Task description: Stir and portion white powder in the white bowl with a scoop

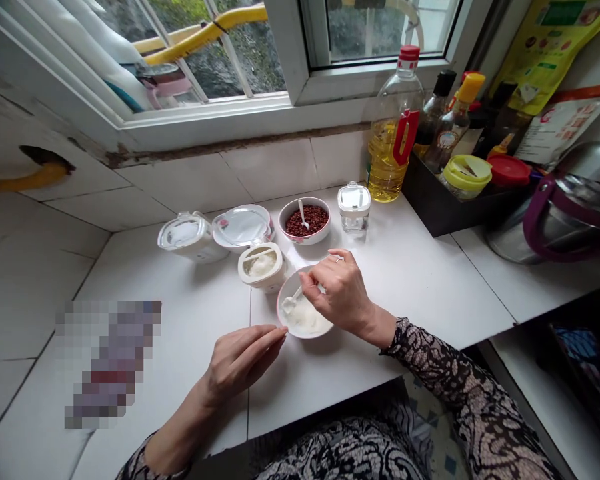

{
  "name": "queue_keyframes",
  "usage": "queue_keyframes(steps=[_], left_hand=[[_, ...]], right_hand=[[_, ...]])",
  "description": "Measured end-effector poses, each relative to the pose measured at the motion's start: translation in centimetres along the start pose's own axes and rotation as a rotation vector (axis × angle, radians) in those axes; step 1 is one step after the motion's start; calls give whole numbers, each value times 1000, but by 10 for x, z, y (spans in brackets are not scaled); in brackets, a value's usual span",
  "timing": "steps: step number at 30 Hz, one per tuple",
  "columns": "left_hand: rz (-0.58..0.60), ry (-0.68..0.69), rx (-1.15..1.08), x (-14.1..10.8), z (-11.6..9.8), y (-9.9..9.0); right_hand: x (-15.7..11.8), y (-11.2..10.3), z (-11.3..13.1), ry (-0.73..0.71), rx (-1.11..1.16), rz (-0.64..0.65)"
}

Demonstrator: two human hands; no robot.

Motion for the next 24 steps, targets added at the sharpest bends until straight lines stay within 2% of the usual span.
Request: queue_keyframes(steps=[2, 6, 13, 15, 19, 24], left_hand=[[3, 11, -3, 1, -1, 1], [14, 14, 5, 0, -2, 2], [4, 25, 12, 0, -1, 2], [-4, 31, 14, 1, -2, 2], [-2, 32, 10, 0, -2, 2], [8, 30, 18, 0, -2, 2]], right_hand=[[-1, 1, 0, 15, -8, -10], [-4, 7, 2, -46, -41, 34], [3, 3, -2, -228, 40, 260], [6, -2, -4, -268, 44, 265], [10, -7, -5, -312, 17, 191], [6, 0, -2, -382, 69, 261]])
Point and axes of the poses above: each hand's wrist, its own x-axis towards the middle knuckle, its own y-axis out of the palm, z = x × y, the point moved 6 cm from there along x, towards the middle knuckle, and after that the axes turned 2 degrees about x, right-handed, at the moved point
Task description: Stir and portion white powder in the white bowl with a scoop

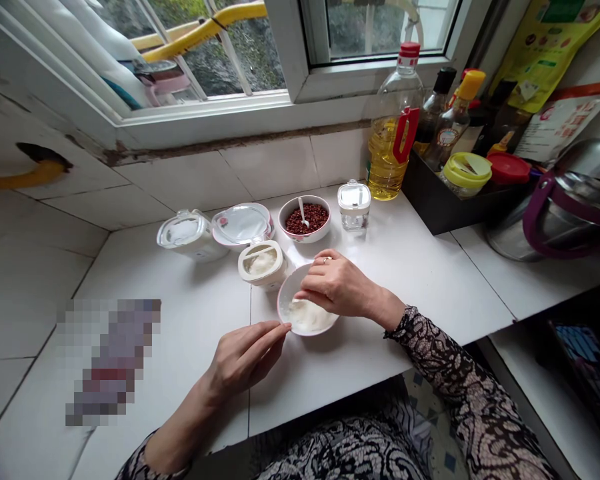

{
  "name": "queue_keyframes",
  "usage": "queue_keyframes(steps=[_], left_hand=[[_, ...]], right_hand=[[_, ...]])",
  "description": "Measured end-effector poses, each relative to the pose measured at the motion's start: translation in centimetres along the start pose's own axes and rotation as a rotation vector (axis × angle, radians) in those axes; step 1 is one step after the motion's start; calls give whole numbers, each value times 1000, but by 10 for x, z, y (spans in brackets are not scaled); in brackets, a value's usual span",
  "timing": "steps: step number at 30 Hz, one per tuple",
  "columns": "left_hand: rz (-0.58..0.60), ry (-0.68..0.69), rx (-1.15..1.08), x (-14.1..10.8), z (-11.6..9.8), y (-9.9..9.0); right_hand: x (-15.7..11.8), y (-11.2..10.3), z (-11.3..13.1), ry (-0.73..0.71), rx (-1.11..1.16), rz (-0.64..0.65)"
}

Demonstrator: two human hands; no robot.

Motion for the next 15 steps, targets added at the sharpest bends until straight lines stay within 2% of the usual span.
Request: queue_keyframes(steps=[4, 9, 15], left_hand=[[-3, 11, -8, 0, -1, 0], [-2, 5, 2, 0, 0, 1], [-7, 24, 18, 1, -2, 0]], right_hand=[[-2, -4, -9, 122, -16, -82], [-3, 4, -10, 181, 24, -56], [-4, 3, -13, 255, 41, -112]])
Point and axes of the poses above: each hand's wrist, its own x-axis towards the middle knuckle, its own y-axis out of the palm, z = x × y, the point moved 6 cm from there along x, towards the middle knuckle, and after that the axes turned 2 degrees about x, right-handed, at the moved point
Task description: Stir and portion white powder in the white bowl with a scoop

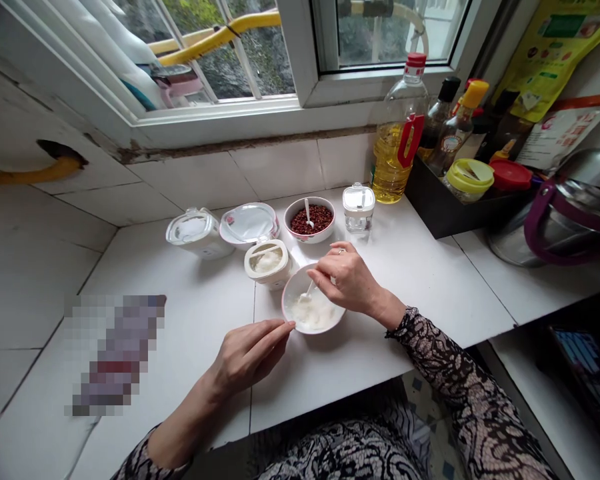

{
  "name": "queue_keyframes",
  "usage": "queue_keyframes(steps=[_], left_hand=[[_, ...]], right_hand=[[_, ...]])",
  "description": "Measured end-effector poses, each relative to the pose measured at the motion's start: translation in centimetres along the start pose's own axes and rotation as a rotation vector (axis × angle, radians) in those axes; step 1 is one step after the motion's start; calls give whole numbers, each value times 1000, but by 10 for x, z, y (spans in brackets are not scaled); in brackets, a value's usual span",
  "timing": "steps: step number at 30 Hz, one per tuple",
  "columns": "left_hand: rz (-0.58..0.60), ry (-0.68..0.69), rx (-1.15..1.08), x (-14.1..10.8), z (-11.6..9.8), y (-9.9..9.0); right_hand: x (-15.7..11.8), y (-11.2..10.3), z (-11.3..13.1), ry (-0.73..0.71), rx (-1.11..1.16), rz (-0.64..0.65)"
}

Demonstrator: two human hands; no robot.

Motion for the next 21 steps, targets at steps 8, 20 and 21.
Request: queue_keyframes(steps=[8, 20, 21], left_hand=[[1, -7, 6, -1, 1, 0], [-15, 0, 13, -3, 2, 3], [-15, 1, 17, -3, 2, 4]], right_hand=[[-1, 6, -7, 98, 141, 14], [1, -12, -23, 368, 374, -75], [1, -13, -24, 381, 382, -79]])
Point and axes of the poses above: each hand's wrist, its own x-axis towards the middle knuckle, its own y-axis out of the palm, z = x × y, the point moved 6 cm from there along x, towards the middle knuckle, and after that the axes turned 2 degrees about x, right-handed, at the moved point
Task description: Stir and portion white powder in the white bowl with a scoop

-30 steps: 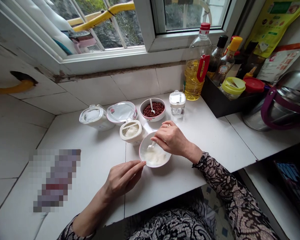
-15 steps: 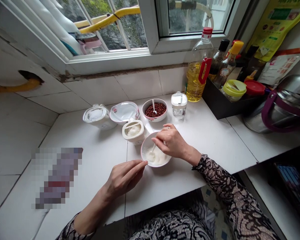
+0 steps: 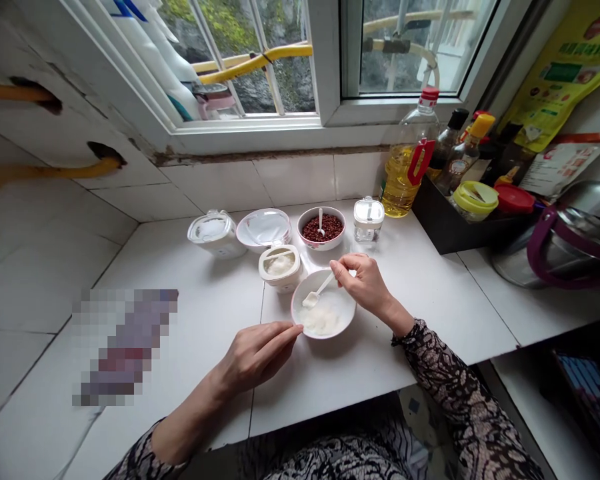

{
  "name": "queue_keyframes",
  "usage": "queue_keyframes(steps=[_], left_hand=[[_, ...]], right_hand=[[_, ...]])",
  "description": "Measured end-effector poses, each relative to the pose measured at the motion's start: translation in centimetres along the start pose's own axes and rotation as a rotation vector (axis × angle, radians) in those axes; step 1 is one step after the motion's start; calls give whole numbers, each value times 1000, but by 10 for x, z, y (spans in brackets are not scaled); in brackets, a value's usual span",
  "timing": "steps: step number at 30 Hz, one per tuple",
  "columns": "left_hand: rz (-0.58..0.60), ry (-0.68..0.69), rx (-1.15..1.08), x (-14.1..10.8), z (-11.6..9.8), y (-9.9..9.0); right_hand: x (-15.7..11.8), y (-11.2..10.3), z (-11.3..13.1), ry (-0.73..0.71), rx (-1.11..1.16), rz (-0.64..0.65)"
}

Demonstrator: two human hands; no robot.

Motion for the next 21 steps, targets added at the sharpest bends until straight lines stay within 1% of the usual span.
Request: queue_keyframes(steps=[3, 6, 8, 10, 12, 14, 16, 18, 20, 21], left_hand=[[-5, 4, 6, 1, 0, 0], [-16, 5, 6, 2, 0, 0], [-16, 4, 4, 3, 0, 1], [-16, 3, 1, 3, 1, 1], [-14, -1, -5, 4, 1, 2], [-15, -5, -11, 4, 1, 3], [-16, -8, -10, 4, 1, 3], [-20, -7, 1, 4, 1, 3], [-16, -8, 11, 5, 1, 2], [-12, -8, 14, 5, 1, 2]], right_hand=[[0, 0, -6, 70, 52, -1], [1, 5, -21, 200, 173, -9], [4, 7, -30, 269, 241, -40], [10, 8, -30, 268, 261, -72], [17, 8, -21, 194, 234, -101], [23, 6, -5, 71, 144, -153], [26, 5, 13, -110, -14, -230], [24, 9, 30, -313, -199, -278], [19, 16, 40, -471, -340, -276], [17, 19, 43, -520, -382, -271]])
Point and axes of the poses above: each hand's wrist, its own x-axis towards the middle knuckle, its own y-axis out of the palm, z = x × y, the point moved 6 cm from there along x, towards the middle knuckle, and after that the axes turned 2 degrees about x, right-handed, at the moved point
